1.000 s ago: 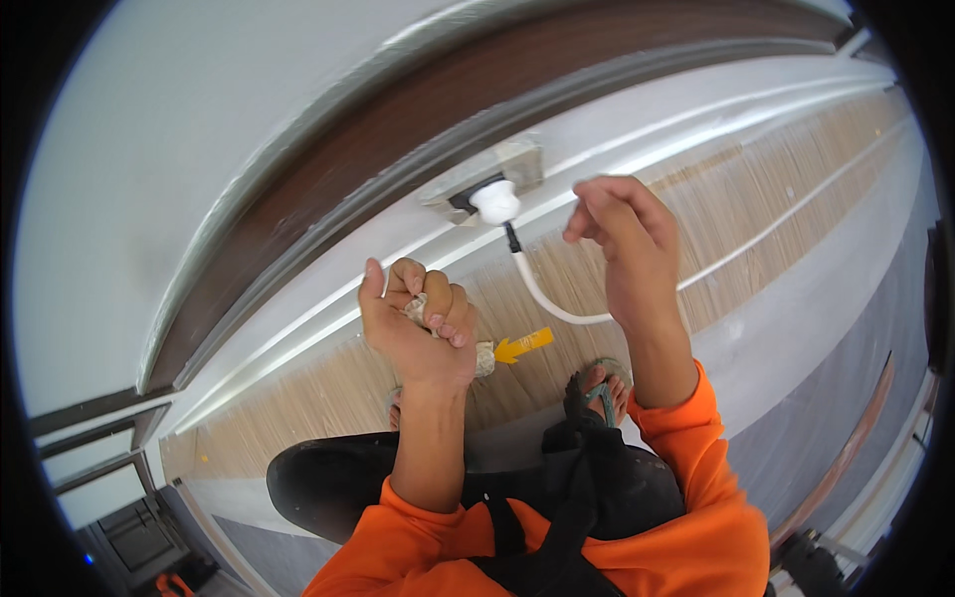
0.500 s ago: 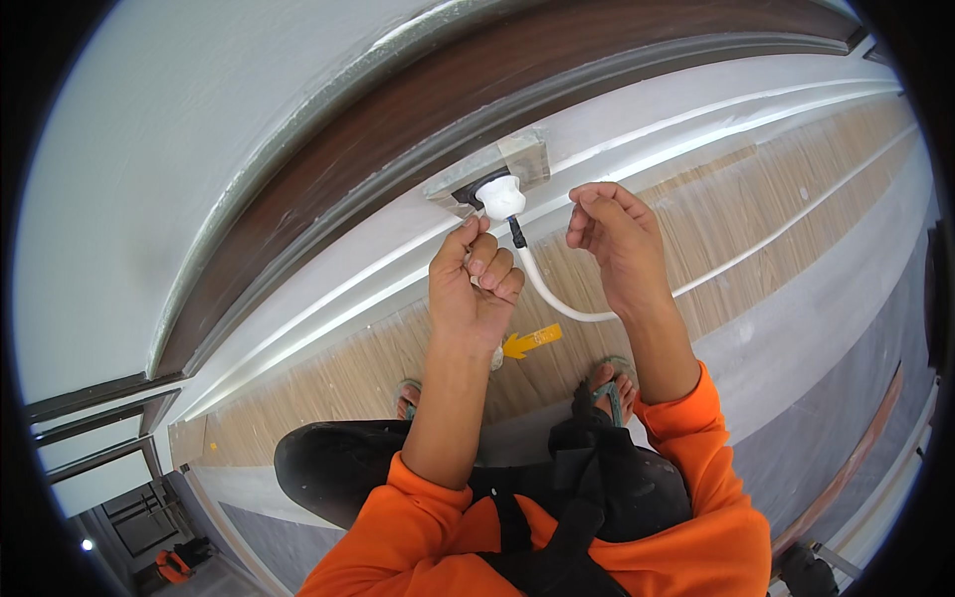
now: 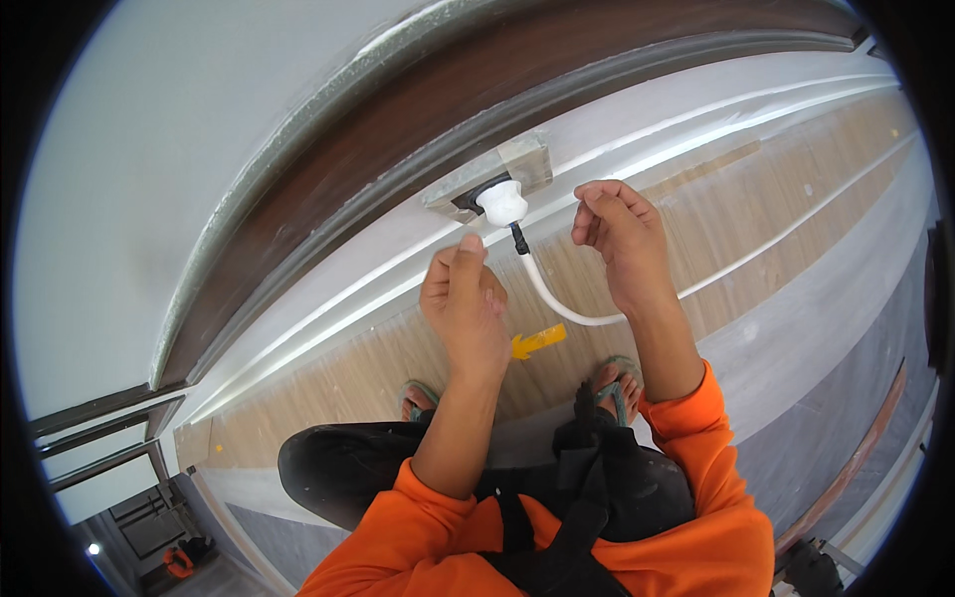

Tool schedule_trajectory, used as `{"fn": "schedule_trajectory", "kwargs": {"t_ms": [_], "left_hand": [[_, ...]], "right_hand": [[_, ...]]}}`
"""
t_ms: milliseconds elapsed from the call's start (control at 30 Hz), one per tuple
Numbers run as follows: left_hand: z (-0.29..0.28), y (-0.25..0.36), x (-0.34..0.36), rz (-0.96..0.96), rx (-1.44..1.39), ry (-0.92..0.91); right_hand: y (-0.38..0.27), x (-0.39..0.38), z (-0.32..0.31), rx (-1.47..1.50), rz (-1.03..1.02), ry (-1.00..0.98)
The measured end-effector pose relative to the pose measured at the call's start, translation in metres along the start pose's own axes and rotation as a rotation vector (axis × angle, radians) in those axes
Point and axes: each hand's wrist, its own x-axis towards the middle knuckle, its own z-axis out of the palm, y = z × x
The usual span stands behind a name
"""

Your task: The person installs a white cable along a wall baseboard in a hallway. They use a yellow utility knife to cut the cable and a white cloth to wipe the surface. The person also secures the cable using white tape and clips.

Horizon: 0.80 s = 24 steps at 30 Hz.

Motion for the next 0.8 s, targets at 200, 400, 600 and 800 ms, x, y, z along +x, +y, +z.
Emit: {"fn": "schedule_trajectory", "kwargs": {"t_ms": [200,400,600,800], "left_hand": [[0.016,0.012,0.006,0.158,0.208,0.124],[0.026,0.015,0.004,0.074,0.031,0.199],[0.03,0.006,0.006,0.139,0.004,0.251],[0.014,0.004,0.014,0.182,0.029,0.173]], "right_hand": [[0.001,-0.001,0.004,-0.008,0.014,-0.017],[0.002,-0.001,0.005,0.001,0.004,-0.023],[0.003,-0.003,0.005,-0.017,0.017,-0.017],[0.003,-0.001,0.0,0.001,0.014,-0.008]]}}
